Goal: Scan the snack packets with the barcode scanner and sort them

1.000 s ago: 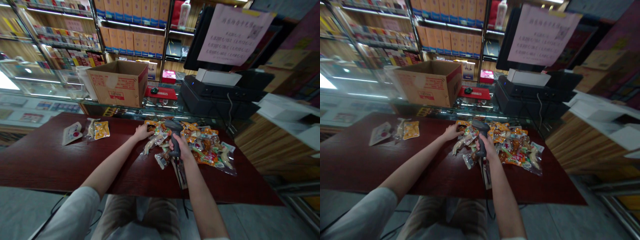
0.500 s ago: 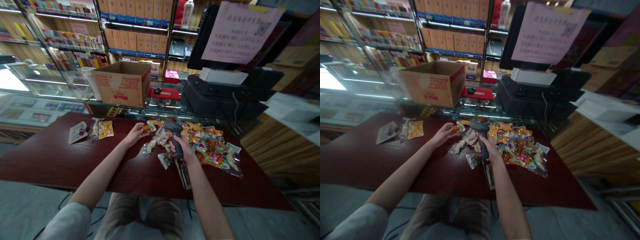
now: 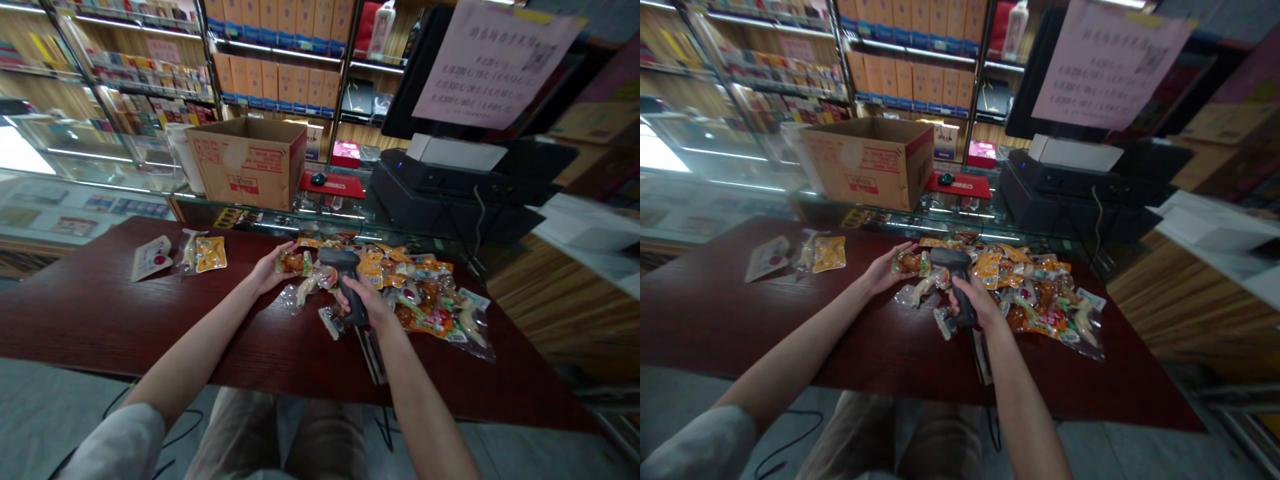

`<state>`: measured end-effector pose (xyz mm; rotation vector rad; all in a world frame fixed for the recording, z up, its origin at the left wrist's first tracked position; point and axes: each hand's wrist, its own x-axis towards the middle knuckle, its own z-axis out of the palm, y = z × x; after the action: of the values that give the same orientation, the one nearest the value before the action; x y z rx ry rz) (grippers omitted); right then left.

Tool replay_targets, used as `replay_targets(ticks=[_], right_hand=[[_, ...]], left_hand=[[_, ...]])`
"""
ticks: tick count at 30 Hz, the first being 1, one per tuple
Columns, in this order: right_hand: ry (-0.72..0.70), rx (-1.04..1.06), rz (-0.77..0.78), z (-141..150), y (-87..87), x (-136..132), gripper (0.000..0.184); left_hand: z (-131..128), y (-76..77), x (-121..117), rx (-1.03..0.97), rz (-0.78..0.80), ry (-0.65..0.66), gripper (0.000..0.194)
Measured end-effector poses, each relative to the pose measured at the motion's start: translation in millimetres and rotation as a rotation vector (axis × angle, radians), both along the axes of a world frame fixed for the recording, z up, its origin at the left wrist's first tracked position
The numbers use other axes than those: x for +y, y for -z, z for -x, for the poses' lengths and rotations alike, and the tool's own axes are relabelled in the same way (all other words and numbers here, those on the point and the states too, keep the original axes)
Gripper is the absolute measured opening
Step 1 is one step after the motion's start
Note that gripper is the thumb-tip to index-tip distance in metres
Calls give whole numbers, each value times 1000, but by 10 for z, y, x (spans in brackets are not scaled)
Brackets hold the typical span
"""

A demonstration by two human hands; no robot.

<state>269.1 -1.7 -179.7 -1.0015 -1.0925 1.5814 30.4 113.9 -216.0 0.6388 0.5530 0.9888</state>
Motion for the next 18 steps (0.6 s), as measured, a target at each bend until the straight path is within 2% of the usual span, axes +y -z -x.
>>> replay_targets(ticks=[4, 7, 13, 18], right_hand=[[1, -11, -10, 16, 12, -6, 43], [-4, -8, -8, 17, 27, 4, 43], [-5, -7, 1, 28, 40, 12, 43], [2, 43, 11, 55, 25, -9, 42]], left_hand=[[2, -69, -58, -34, 31, 19, 32], [1, -84, -85, -40, 42, -8, 26], [-51, 5, -25, 52, 119, -188, 10], [-32, 77, 58, 71, 25, -214, 6]])
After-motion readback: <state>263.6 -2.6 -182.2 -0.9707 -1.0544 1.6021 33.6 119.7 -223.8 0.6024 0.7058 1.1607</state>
